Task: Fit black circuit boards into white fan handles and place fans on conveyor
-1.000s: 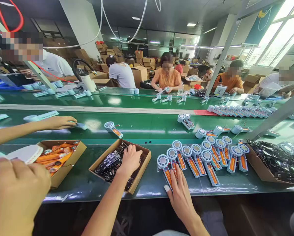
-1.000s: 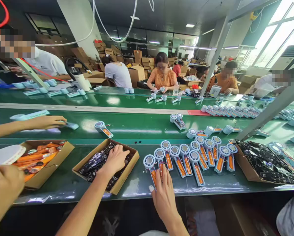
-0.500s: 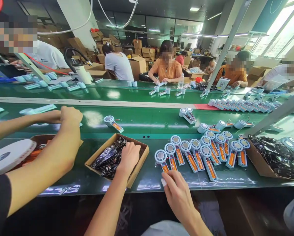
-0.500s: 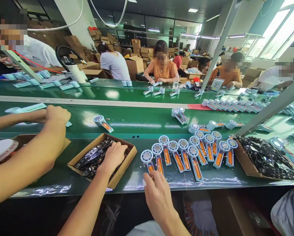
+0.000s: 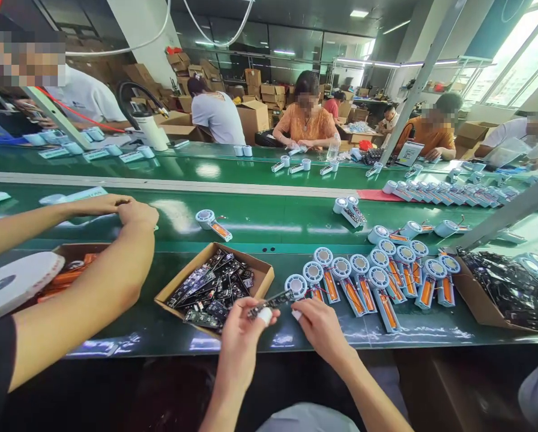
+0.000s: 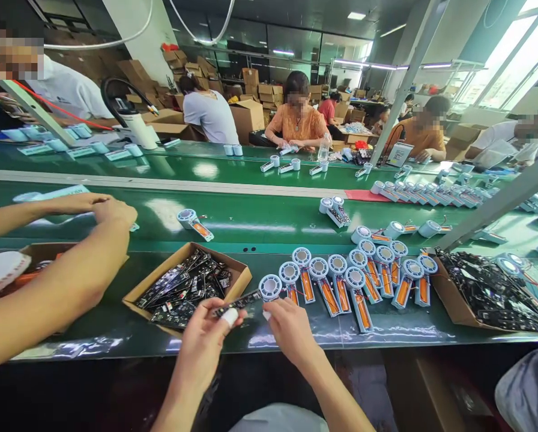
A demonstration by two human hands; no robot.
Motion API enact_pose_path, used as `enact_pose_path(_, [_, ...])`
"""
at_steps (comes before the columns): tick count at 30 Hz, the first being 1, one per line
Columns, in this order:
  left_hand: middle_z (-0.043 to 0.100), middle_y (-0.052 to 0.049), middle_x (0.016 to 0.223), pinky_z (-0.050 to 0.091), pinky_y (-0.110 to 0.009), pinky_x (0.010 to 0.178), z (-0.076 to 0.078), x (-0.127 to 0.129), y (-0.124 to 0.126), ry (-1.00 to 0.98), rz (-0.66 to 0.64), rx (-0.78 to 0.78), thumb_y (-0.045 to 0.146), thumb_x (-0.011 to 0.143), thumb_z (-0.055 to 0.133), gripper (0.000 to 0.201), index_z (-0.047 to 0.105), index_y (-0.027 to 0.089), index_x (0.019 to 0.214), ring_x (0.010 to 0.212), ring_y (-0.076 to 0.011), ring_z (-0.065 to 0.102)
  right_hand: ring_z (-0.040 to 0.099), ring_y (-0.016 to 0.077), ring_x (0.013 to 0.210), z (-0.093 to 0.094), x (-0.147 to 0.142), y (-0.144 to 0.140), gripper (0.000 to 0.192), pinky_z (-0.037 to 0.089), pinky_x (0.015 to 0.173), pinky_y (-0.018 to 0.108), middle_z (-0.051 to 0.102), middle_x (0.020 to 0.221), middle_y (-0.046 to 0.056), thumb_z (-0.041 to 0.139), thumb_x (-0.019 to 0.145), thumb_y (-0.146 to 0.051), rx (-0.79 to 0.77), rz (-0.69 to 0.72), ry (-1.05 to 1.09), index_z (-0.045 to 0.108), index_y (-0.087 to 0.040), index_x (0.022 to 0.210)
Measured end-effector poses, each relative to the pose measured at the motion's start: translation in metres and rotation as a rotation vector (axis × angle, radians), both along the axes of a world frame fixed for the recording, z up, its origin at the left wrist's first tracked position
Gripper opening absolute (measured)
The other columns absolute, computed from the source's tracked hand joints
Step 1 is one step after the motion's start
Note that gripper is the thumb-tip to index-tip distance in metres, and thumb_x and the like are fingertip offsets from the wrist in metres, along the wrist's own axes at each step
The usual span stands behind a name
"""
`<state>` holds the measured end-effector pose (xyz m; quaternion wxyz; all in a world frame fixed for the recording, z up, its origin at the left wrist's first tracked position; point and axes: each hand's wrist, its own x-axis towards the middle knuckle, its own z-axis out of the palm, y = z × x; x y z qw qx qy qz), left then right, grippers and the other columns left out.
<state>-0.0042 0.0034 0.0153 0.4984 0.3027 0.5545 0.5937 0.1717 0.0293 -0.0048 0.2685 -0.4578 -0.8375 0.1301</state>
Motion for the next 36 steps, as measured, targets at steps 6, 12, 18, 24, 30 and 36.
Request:
enact_pose_path(6, [0.075,-0.008,0.098,0.058,-0.037,0.078,-0.02,0.02,-0.025,0.344,-0.224,-0.053,0.037,0.074,0.068,0.03,0.068,0.019,0.098,0.082,-0.024,0.072,0.067,0.0178,0.083,-0.006,-0.003,-0.005,0.031,0.051,0.075,0.027,0.074,0.088,0.004,0.054,0.079,-0.001,-0.186,-0.08,0.38,0.073,-0.02,0.094])
enact_pose_path(12, [0.073,-0.005,0.083,0.054,-0.038,0.08,-0.02,0.019,-0.026,0.555,-0.387,0.056,0.029,0.079,0.058,0.011,0.066,0.023,0.083,0.081,-0.0241,0.068,0.068,0.0181,0.087,-0.004,-0.002,-0.004,0.039,0.053,0.077,0.028,0.075,0.092,0.005,0.049,0.077,0.001,-0.19,-0.06,0.391,0.075,-0.02,0.097])
enact_pose_path(18, [0.069,-0.004,0.092,0.053,-0.034,0.082,-0.028,0.019,-0.023,0.011,-0.33,-0.127,0.036,0.077,0.063,0.04,0.058,0.02,0.113,0.083,-0.0191,0.067,0.061,0.0149,0.066,-0.006,-0.005,-0.005,0.021,0.048,0.061,0.024,0.069,0.076,0.002,0.055,0.085,-0.012,-0.209,-0.156,0.382,0.073,-0.02,0.092])
enact_pose_path(24, [0.06,-0.004,0.078,0.046,-0.028,0.06,-0.027,0.006,-0.015,-0.224,-0.278,-0.23,0.037,0.072,0.059,0.043,0.067,0.015,0.108,0.067,-0.0155,0.056,0.064,0.0186,0.089,-0.004,-0.003,-0.007,0.026,0.051,0.078,0.029,0.072,0.096,0.005,0.051,0.089,-0.008,-0.118,-0.065,0.278,0.072,-0.021,0.097])
enact_pose_path(30, [0.052,0.002,0.065,0.038,-0.023,0.051,-0.034,0.015,-0.016,0.2,-0.304,-0.165,0.057,0.082,0.056,0.041,0.065,0.017,0.086,0.057,-0.0126,0.047,0.059,0.0191,0.086,0.008,-0.003,-0.008,0.019,0.047,0.075,0.028,0.067,0.095,0.005,0.055,0.092,-0.008,0.035,0.011,-0.104,0.066,-0.021,0.098])
enact_pose_path(36, [0.053,0.002,0.058,0.036,-0.025,0.052,-0.038,0.018,-0.015,0.659,-0.355,0.014,0.043,0.093,0.039,0.035,0.05,0.022,0.067,0.055,-0.015,0.048,0.054,0.02,0.08,0.014,-0.009,-0.007,0.013,0.042,0.07,0.029,0.063,0.085,0.004,0.059,0.09,-0.008,0.094,0.017,-0.267,0.061,-0.02,0.083])
